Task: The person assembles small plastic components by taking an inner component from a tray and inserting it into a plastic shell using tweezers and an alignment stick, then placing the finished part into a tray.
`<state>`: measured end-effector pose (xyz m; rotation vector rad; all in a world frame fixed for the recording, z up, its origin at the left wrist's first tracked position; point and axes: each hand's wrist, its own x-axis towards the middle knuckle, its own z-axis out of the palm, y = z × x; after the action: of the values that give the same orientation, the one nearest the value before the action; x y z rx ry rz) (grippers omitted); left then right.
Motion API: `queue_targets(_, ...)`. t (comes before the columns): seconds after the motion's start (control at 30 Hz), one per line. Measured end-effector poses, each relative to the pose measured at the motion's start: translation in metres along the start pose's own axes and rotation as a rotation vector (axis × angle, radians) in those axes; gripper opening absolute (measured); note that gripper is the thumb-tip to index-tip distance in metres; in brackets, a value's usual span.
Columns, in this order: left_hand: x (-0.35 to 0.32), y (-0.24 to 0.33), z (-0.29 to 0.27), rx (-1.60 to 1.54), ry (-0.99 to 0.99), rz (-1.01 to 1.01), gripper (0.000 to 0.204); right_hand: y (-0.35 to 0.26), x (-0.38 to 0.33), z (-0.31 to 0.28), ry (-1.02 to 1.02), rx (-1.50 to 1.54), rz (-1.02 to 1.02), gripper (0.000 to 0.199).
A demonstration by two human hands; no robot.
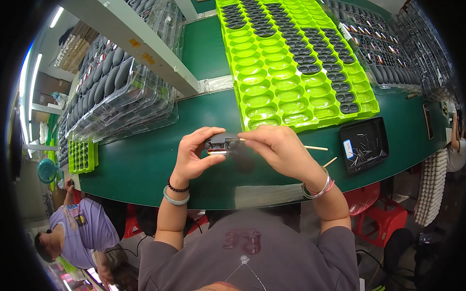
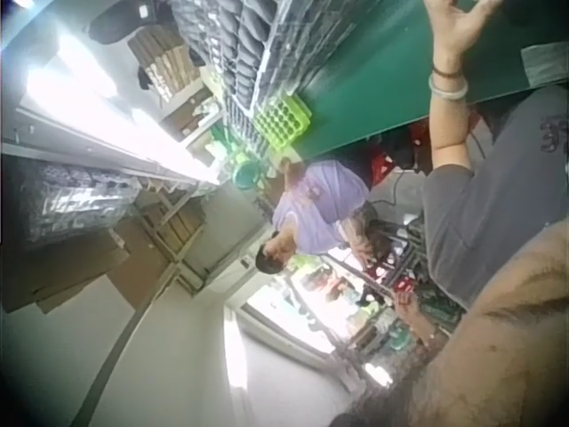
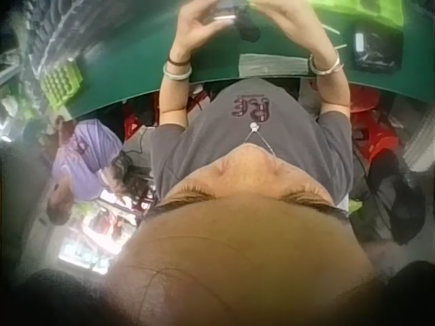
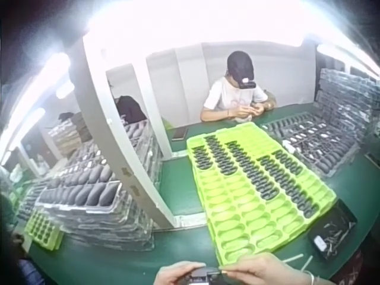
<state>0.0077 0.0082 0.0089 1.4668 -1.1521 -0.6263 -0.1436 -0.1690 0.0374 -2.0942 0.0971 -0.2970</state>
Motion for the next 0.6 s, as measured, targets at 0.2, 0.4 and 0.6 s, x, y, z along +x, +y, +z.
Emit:
queue_targets(0.2,-0.0009,-0.0001,0.0008,-0.025,-0.033,-0.037,0.050,-0.0001,-0.0009,-0.0002,-0.036,0.046,0.057,0.017)
queue_targets(0.4,-0.0009,-0.0018,0.0008,-0.017,-0.050,-0.041,0.050,0.0033,-0.0017,0.0010,-0.031,-0.016,0.018,0.017)
queue_targets(0.6,-0.0009,-0.0036,0.0021,-0.006,-0.046,-0.017,0.049,0.0048,-0.0023,0.0015,-0.050,-0.027,0.040,0.017)
